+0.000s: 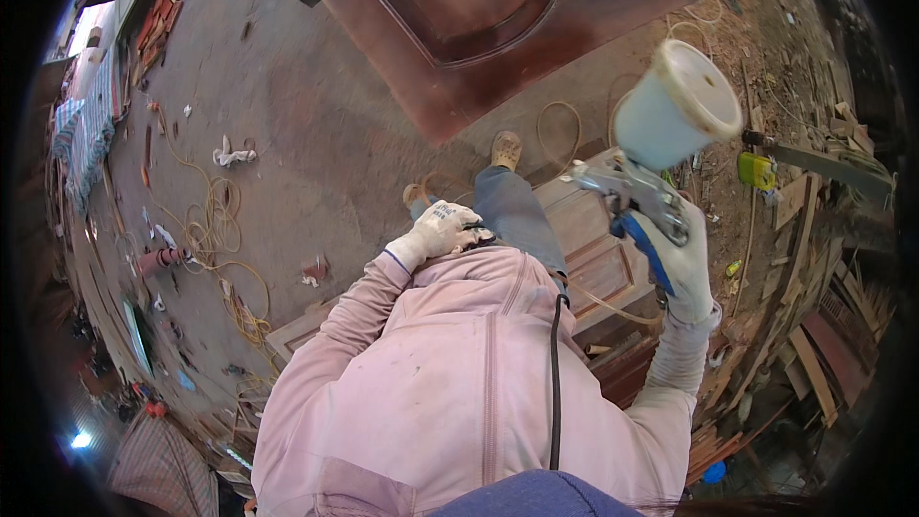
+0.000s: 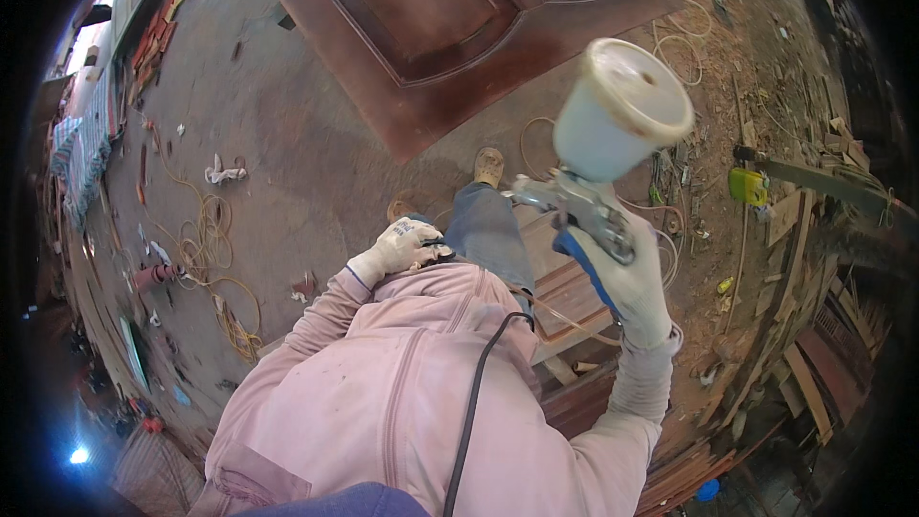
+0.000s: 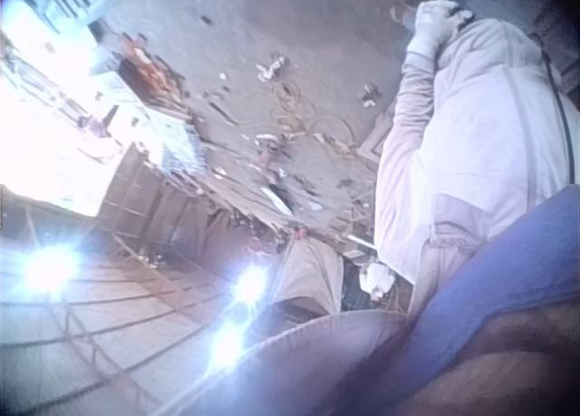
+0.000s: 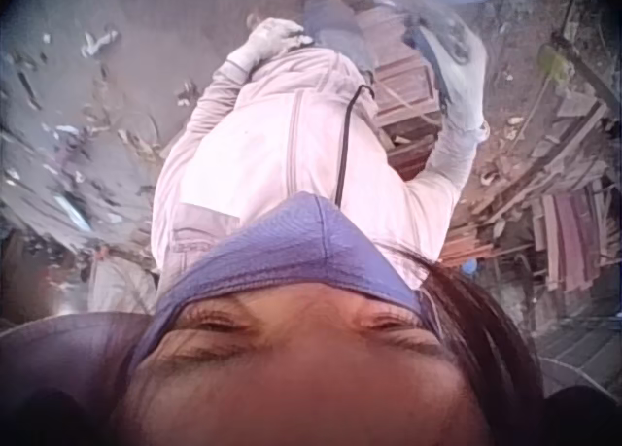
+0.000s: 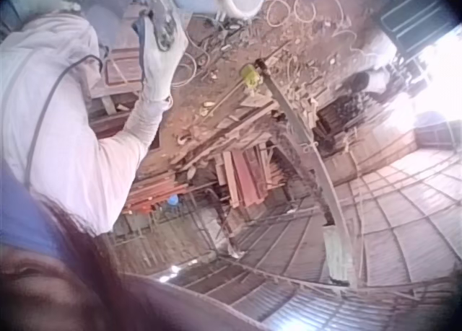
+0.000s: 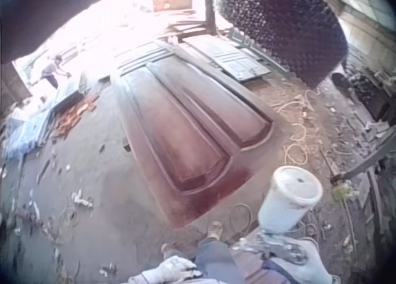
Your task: The person uses a spray gun to apply a reddish-brown finish to a large wooden door lying flat on the floor. They refill the spray gun's container from a yellow canister and continue spraying different sections of the door until the surface appears uniformly coated.
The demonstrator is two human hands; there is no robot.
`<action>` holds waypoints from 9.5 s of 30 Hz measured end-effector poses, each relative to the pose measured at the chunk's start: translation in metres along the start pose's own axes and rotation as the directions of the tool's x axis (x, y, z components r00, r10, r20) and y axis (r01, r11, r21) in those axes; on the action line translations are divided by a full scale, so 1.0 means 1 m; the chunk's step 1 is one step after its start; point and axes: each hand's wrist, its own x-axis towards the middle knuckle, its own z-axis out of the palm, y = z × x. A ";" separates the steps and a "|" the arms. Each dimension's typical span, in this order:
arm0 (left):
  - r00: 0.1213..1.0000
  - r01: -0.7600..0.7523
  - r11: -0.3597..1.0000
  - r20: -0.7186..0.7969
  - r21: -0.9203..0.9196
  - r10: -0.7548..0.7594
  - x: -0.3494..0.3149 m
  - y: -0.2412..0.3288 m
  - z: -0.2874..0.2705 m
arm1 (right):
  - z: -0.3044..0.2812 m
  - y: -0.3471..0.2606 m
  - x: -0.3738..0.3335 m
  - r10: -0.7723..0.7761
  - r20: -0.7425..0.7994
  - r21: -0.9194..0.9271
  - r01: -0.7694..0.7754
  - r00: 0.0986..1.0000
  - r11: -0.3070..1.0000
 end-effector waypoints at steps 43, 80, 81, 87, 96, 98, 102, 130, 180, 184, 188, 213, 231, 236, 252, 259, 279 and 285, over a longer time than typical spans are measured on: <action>0.990 0.030 1.000 0.139 -0.010 -0.028 0.143 0.103 -0.031 | -0.270 0.028 0.145 -0.389 -0.662 -0.466 0.054 0.641 0.883; 0.987 0.128 0.986 0.115 -0.103 -0.116 0.140 0.097 -0.044 | -0.239 -0.006 0.130 -0.016 -0.419 -0.088 -0.023 0.908 0.996; 0.980 0.138 0.985 0.155 -0.100 -0.121 0.136 0.095 -0.047 | -0.235 0.004 0.129 0.004 -0.532 -0.087 -0.059 0.847 0.994; 0.969 0.209 0.964 0.168 -0.166 -0.181 0.101 0.078 -0.064 | -0.190 0.004 0.142 -0.330 -0.631 -0.410 0.060 0.702 0.910; 0.957 0.276 0.859 0.040 -0.432 -0.288 -0.010 -0.049 -0.072 | -0.007 -0.014 0.052 0.077 -0.442 0.147 -0.013 0.894 0.989; 0.970 0.217 0.734 0.056 -0.644 -0.237 -0.046 -0.098 -0.075 | 0.045 -0.028 0.052 -0.003 -0.463 0.143 0.078 0.887 0.987; 0.936 0.258 0.787 -0.057 -0.561 -0.347 -0.130 -0.147 -0.122 | 0.125 -0.037 0.052 -0.151 -0.521 0.189 0.286 0.840 0.940; 0.994 -0.012 0.948 -0.109 -0.319 -0.025 -0.093 -0.337 -0.735 | 0.325 -0.270 0.486 -0.265 -0.846 0.075 0.595 0.463 0.800; 0.483 -0.032 0.999 0.875 -0.015 0.029 0.299 -0.205 -0.874 | -0.003 -0.220 0.621 0.114 -0.992 0.100 0.203 -0.057 0.974; 0.419 0.008 0.992 0.901 -0.129 0.113 0.303 -0.233 -0.824 | -0.030 -0.181 0.571 0.129 -0.961 0.127 0.026 -0.245 0.992; 0.357 0.059 0.998 0.934 -0.011 -0.011 0.307 -0.221 -0.796 | -0.054 -0.139 0.527 -0.182 -0.888 0.115 -0.586 -0.423 0.802; 0.437 -0.204 0.927 0.819 -0.313 0.373 0.289 -0.368 -0.953 | 0.076 -0.433 0.963 -0.106 -0.865 0.145 0.445 0.491 0.884; 0.480 -0.248 0.895 0.756 -0.371 0.446 0.301 -0.370 -0.939 | 0.028 -0.406 0.964 -0.038 -0.902 0.146 0.386 0.430 0.911; 0.406 -0.059 0.958 0.870 -0.281 0.280 0.321 -0.320 -0.891 | -0.010 -0.331 0.832 0.029 -0.966 0.113 0.318 0.257 0.941; 0.202 0.064 0.984 0.968 -0.167 0.151 0.344 -0.252 -0.707 | -0.125 -0.116 0.526 -0.180 -0.869 0.096 -0.513 -0.462 0.853; 0.140 0.119 0.985 0.984 -0.126 0.109 0.331 -0.242 -0.699 | -0.087 -0.103 0.501 -0.119 -0.927 0.082 -0.503 -0.355 0.861; 0.081 0.037 0.977 0.975 -0.212 0.208 0.327 -0.270 -0.744 | -0.005 -0.113 0.488 -0.169 -0.907 0.135 -0.647 -0.385 0.750; 0.048 0.097 0.987 0.991 -0.128 0.124 0.329 -0.242 -0.808 | 0.023 -0.166 0.559 0.123 -0.971 0.183 -0.306 -0.205 0.934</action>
